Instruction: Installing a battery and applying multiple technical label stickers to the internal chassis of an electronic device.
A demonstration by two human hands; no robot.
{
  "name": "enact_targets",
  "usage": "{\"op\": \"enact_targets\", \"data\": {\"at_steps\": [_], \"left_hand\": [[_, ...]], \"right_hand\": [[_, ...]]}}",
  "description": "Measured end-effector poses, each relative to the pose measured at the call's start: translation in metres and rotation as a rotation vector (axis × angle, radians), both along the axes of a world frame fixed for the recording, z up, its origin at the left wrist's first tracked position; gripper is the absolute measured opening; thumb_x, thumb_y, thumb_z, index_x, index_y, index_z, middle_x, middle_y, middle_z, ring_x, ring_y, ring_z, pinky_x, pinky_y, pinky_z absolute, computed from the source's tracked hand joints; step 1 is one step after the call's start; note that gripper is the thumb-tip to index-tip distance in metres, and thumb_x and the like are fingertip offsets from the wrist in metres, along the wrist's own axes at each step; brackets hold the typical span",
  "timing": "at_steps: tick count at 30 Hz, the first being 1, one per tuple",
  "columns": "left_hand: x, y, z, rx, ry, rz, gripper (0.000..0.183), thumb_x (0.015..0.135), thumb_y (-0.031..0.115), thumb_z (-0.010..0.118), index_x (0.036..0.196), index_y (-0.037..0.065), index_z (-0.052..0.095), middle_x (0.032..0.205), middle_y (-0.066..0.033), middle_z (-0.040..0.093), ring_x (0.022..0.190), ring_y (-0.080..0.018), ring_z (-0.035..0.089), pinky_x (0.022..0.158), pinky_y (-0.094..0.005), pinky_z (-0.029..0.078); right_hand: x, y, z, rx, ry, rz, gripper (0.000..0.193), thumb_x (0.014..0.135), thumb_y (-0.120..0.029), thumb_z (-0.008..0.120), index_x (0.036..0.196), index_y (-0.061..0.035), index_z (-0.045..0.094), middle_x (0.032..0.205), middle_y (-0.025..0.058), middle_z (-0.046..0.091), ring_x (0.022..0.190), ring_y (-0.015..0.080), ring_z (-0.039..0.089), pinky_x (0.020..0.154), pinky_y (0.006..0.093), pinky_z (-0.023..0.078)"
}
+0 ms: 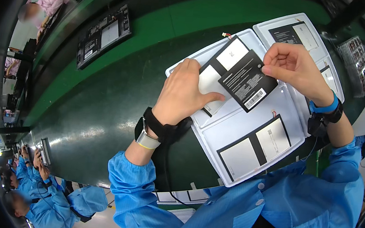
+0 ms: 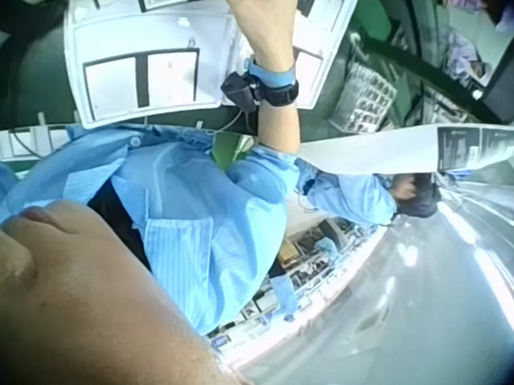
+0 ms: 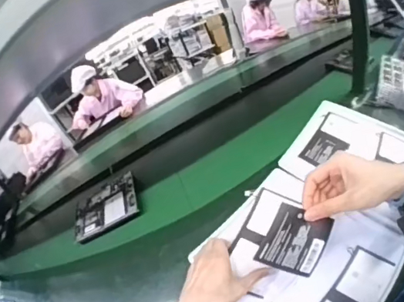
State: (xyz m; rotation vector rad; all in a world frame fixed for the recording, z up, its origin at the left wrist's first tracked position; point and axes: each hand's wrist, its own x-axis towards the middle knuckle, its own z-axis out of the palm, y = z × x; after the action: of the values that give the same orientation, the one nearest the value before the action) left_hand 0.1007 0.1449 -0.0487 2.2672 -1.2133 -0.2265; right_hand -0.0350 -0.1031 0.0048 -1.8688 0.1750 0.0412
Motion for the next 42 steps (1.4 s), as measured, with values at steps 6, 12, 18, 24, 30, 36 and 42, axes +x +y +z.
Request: {"op": "enact_targets", "data": {"at_steps": [6, 12, 18, 24, 30, 36, 42], "left_hand": [[-0.011, 0.008, 0.006, -0.021, -0.042, 0.004, 0.077, 0.063, 0.036, 0.093, 0.124, 0.001, 0.060, 0.113, -0.0162, 0.055, 0.110, -0.0333, 0.056, 0.092, -0.0412, 0.049], [0.008, 0.036, 0.010, -0.034, -0.002, -0.146, 0.080, 0.059, 0.024, 0.093, 0.127, -0.001, 0.060, 0.117, -0.0141, 0.057, 0.113, -0.0330, 0.050, 0.100, -0.0393, 0.045], [0.000, 0.048, 0.001, -0.110, 0.012, -0.104, 0.073, 0.060, 0.019, 0.093, 0.123, 0.000, 0.062, 0.116, -0.0136, 0.057, 0.116, -0.0336, 0.049, 0.100, -0.0412, 0.045], [0.001, 0.045, 0.000, -0.151, -0.025, -0.076, 0.070, 0.058, 0.021, 0.094, 0.118, 0.001, 0.063, 0.114, -0.0131, 0.057, 0.115, -0.0339, 0.049, 0.099, -0.0411, 0.045], [0.006, 0.045, -0.004, -0.165, -0.018, -0.090, 0.068, 0.056, 0.022, 0.095, 0.113, 0.001, 0.064, 0.109, -0.0129, 0.058, 0.113, -0.0342, 0.051, 0.098, -0.0412, 0.045], [0.007, 0.045, -0.006, -0.167, -0.019, -0.092, 0.067, 0.055, 0.022, 0.095, 0.111, 0.000, 0.064, 0.108, -0.0131, 0.058, 0.113, -0.0344, 0.051, 0.098, -0.0414, 0.045], [0.008, 0.044, -0.006, -0.169, -0.017, -0.093, 0.067, 0.055, 0.022, 0.095, 0.111, 0.000, 0.064, 0.109, -0.0134, 0.058, 0.113, -0.0347, 0.051, 0.099, -0.0416, 0.045]], "right_hand": [[0.014, 0.010, 0.002, 0.026, 0.025, -0.046, 0.010, 0.091, -0.010, 0.073, 0.089, -0.0020, 0.068, 0.074, -0.0019, 0.064, 0.062, 0.0032, 0.053, 0.058, 0.0183, 0.041], [0.023, 0.032, -0.028, 0.117, 0.152, -0.074, 0.009, 0.089, -0.008, 0.075, 0.088, -0.0005, 0.069, 0.072, -0.0007, 0.065, 0.060, 0.0046, 0.055, 0.054, 0.0188, 0.042], [0.021, 0.032, -0.024, -0.184, 0.049, -0.138, 0.010, 0.088, -0.006, 0.075, 0.088, 0.0011, 0.068, 0.073, 0.0007, 0.066, 0.059, 0.0038, 0.056, 0.053, 0.0170, 0.042], [0.028, 0.052, -0.038, 0.100, 0.166, -0.113, 0.009, 0.091, -0.008, 0.073, 0.088, -0.0010, 0.068, 0.072, 0.0008, 0.066, 0.057, 0.0039, 0.056, 0.052, 0.0175, 0.044], [0.025, 0.057, -0.051, 0.121, 0.175, -0.193, 0.008, 0.090, -0.006, 0.074, 0.089, -0.0005, 0.069, 0.075, 0.0034, 0.069, 0.062, 0.0048, 0.062, 0.053, 0.0181, 0.050], [0.027, 0.062, -0.049, 0.044, 0.226, -0.200, 0.007, 0.089, -0.005, 0.075, 0.089, -0.0004, 0.069, 0.075, 0.0034, 0.070, 0.059, 0.0045, 0.061, 0.051, 0.0171, 0.048], [0.027, 0.057, -0.051, 0.056, 0.217, -0.187, 0.008, 0.089, -0.005, 0.075, 0.088, -0.0009, 0.069, 0.073, 0.0026, 0.070, 0.058, 0.0033, 0.059, 0.048, 0.0171, 0.044]]}}
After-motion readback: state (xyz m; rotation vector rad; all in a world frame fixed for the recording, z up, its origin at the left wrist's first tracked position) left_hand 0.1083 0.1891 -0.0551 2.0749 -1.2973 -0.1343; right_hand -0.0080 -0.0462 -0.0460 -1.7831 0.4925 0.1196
